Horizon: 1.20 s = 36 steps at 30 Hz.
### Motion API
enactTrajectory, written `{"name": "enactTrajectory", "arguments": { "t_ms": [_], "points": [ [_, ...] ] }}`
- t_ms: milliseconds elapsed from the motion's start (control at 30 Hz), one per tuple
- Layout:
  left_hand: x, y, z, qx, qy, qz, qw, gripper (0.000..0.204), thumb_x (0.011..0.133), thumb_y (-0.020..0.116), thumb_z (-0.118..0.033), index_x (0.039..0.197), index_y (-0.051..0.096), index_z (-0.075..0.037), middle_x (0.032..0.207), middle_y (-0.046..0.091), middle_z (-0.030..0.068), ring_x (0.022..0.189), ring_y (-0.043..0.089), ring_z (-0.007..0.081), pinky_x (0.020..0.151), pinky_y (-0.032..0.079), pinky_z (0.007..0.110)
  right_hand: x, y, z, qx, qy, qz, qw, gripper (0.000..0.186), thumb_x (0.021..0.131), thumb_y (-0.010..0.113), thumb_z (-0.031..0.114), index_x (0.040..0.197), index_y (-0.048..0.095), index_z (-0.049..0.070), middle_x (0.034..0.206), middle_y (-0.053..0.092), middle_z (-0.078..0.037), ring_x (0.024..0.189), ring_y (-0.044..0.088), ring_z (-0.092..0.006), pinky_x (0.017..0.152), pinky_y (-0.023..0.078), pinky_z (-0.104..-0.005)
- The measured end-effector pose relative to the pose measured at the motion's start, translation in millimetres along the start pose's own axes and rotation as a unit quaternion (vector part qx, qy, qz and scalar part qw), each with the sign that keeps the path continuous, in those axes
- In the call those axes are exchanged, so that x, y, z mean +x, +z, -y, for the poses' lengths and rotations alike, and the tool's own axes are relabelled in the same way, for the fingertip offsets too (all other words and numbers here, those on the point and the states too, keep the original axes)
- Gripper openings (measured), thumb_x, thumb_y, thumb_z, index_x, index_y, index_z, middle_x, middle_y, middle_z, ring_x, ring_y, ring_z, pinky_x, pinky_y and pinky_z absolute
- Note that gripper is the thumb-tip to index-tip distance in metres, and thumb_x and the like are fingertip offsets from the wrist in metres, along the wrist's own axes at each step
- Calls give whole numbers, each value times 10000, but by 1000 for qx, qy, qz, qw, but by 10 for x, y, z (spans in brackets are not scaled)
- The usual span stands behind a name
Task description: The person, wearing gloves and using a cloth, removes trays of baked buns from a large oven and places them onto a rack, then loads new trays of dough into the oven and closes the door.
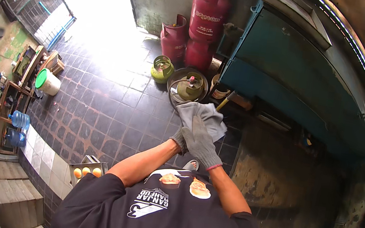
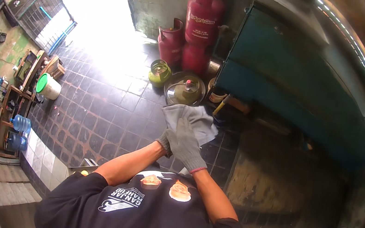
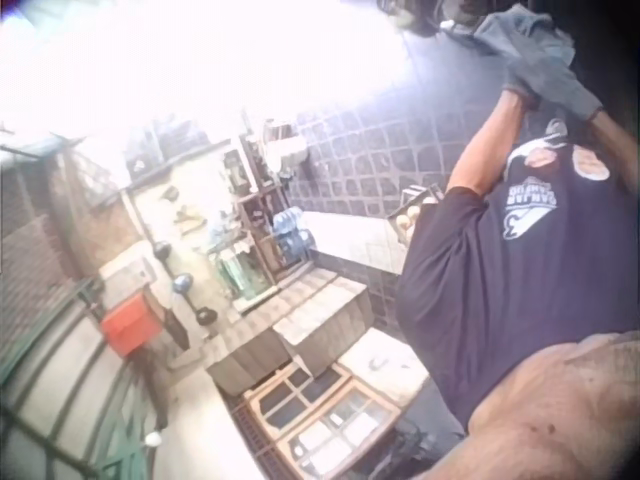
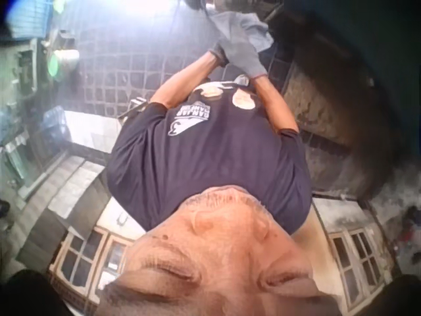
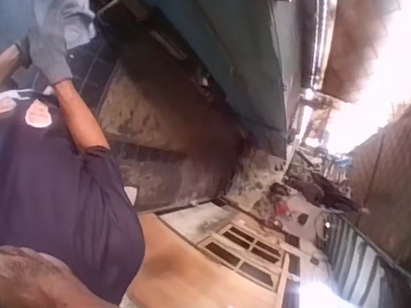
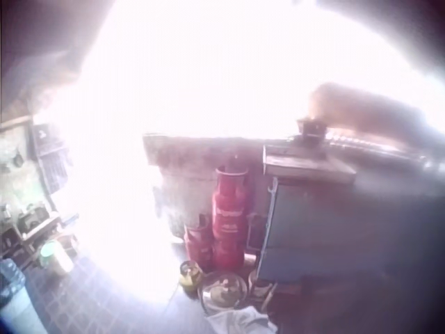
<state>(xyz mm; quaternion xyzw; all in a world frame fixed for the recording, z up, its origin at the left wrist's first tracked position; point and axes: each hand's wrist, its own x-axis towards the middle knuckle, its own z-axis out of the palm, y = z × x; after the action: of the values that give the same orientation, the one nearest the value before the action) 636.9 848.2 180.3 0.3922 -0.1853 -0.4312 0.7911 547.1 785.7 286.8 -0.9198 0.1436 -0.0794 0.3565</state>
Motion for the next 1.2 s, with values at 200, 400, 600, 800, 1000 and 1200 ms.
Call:
{"name": "enactTrajectory", "arguments": {
  "t_ms": [200,400,600,800,1000,1200],
  "points": [
    [32,-106,89,19,7,-24,1000,453,1139,324,-327,1509,446,-97,1450,549,69,1311,526,190,1153,408,347,100,99,-151,59,-30,1,998,669,1029,555,377,1410,453,-164,1415,489,-413,1343,493,-512,1143,393,-483],
    [298,-200,-415,-140,-40,14,989,444,1140,323,-390,1425,526,-116,1374,591,47,1243,561,181,1131,421,335,569,168,-283,93,11,4,996,421,1043,530,276,1302,587,-50,1214,664,-272,1159,631,-421,1002,489,-455],
    [972,-1195,-609,-130,54,127,982,418,1122,395,-365,1335,570,-52,1208,622,64,1134,608,173,1028,503,334,1190,-106,-228,608,270,-90,741,283,1058,558,268,1182,683,48,1101,701,-19,988,678,-122,847,555,-311],
    [1099,-1629,-1186,-133,-141,75,978,412,1131,411,-256,1466,458,-20,1440,519,57,1293,534,163,1126,446,321,1160,-737,-179,634,274,-303,657,336,1056,586,302,1218,673,21,1147,708,-68,1033,690,-151,905,576,-323],
    [1408,-2220,-952,240,-13,223,945,452,1083,501,-134,1511,411,-24,1417,511,55,1322,484,150,1178,374,294,1216,-640,174,509,200,-278,790,249,1029,599,212,1166,671,17,1117,703,-102,979,694,-202,833,576,-375],
    [1348,-1388,-662,-70,-117,177,975,503,1063,507,-243,1522,398,-71,1370,543,101,1313,516,205,1167,388,320,1791,531,647,-51,66,-151,985,419,1030,570,309,1231,589,-59,1196,646,-266,1117,630,-412,943,515,-462]
  ]
}}
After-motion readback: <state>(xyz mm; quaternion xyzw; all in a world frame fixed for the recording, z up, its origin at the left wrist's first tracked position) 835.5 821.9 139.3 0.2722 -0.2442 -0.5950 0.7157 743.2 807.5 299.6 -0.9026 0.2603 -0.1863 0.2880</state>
